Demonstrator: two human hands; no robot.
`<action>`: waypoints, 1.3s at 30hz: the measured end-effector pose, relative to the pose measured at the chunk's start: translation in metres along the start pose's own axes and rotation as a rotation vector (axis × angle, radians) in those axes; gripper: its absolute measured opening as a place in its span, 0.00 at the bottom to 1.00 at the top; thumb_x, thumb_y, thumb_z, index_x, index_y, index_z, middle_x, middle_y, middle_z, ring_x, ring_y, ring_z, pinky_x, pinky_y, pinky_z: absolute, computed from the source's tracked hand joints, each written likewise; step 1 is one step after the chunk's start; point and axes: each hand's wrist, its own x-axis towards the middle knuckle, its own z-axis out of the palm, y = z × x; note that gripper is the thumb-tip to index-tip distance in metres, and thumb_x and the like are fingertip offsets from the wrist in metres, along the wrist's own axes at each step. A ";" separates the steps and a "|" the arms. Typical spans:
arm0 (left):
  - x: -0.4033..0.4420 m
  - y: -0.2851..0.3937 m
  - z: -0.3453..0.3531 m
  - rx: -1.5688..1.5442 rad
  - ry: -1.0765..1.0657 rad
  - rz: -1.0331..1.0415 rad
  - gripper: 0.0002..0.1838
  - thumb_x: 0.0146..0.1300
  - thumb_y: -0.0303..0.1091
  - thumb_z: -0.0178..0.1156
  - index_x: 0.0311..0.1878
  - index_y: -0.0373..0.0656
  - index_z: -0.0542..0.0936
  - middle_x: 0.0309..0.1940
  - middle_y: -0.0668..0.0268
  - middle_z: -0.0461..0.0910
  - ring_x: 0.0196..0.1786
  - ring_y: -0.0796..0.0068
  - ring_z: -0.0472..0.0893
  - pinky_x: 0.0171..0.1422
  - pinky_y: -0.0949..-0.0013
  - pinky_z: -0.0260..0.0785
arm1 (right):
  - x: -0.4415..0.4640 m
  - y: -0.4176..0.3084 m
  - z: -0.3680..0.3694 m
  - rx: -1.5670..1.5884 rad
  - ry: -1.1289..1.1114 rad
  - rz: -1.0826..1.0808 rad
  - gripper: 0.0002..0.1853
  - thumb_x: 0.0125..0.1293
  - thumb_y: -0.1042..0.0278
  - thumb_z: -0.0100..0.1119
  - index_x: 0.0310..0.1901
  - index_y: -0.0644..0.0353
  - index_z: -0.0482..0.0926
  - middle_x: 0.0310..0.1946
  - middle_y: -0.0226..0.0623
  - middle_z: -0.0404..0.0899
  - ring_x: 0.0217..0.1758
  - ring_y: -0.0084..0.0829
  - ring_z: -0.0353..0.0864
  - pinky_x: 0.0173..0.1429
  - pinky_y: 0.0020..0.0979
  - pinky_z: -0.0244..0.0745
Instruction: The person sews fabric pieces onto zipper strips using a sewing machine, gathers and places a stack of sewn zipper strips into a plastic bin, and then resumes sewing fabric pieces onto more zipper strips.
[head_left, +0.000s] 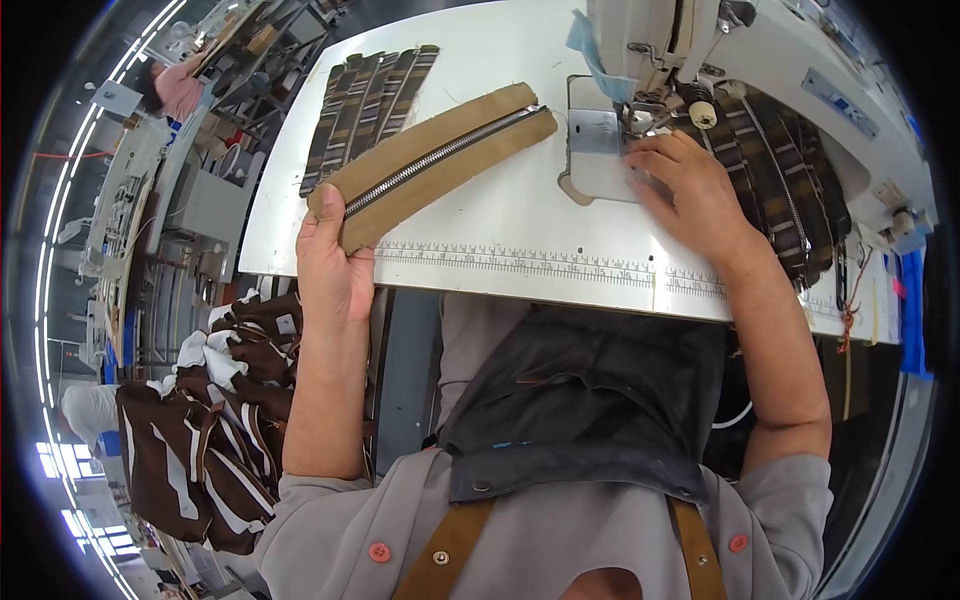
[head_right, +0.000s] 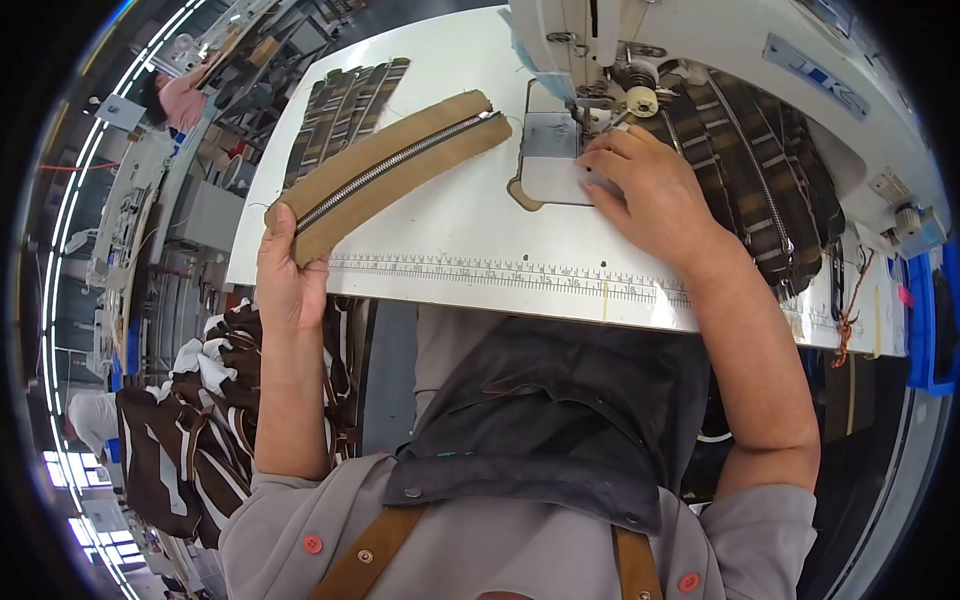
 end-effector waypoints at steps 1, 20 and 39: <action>0.000 0.001 0.000 0.007 -0.012 0.002 0.19 0.80 0.41 0.61 0.61 0.34 0.79 0.56 0.56 0.86 0.57 0.65 0.88 0.62 0.62 0.85 | 0.000 -0.001 -0.001 -0.009 -0.008 0.006 0.11 0.64 0.70 0.70 0.47 0.61 0.87 0.49 0.38 0.86 0.54 0.43 0.84 0.56 0.42 0.82; 0.021 0.004 -0.016 0.038 -0.195 0.048 0.21 0.79 0.40 0.62 0.64 0.34 0.79 0.59 0.57 0.85 0.61 0.66 0.85 0.68 0.60 0.81 | 0.001 0.002 0.001 -0.016 -0.033 0.020 0.11 0.65 0.69 0.70 0.48 0.61 0.87 0.50 0.38 0.85 0.54 0.42 0.83 0.56 0.42 0.82; -0.043 0.038 0.071 1.092 -0.594 0.623 0.14 0.80 0.28 0.53 0.56 0.32 0.86 0.47 0.50 0.92 0.52 0.59 0.92 0.61 0.62 0.82 | 0.007 -0.009 -0.001 0.132 0.123 -0.056 0.22 0.60 0.70 0.72 0.57 0.57 0.84 0.53 0.39 0.84 0.56 0.44 0.85 0.56 0.42 0.84</action>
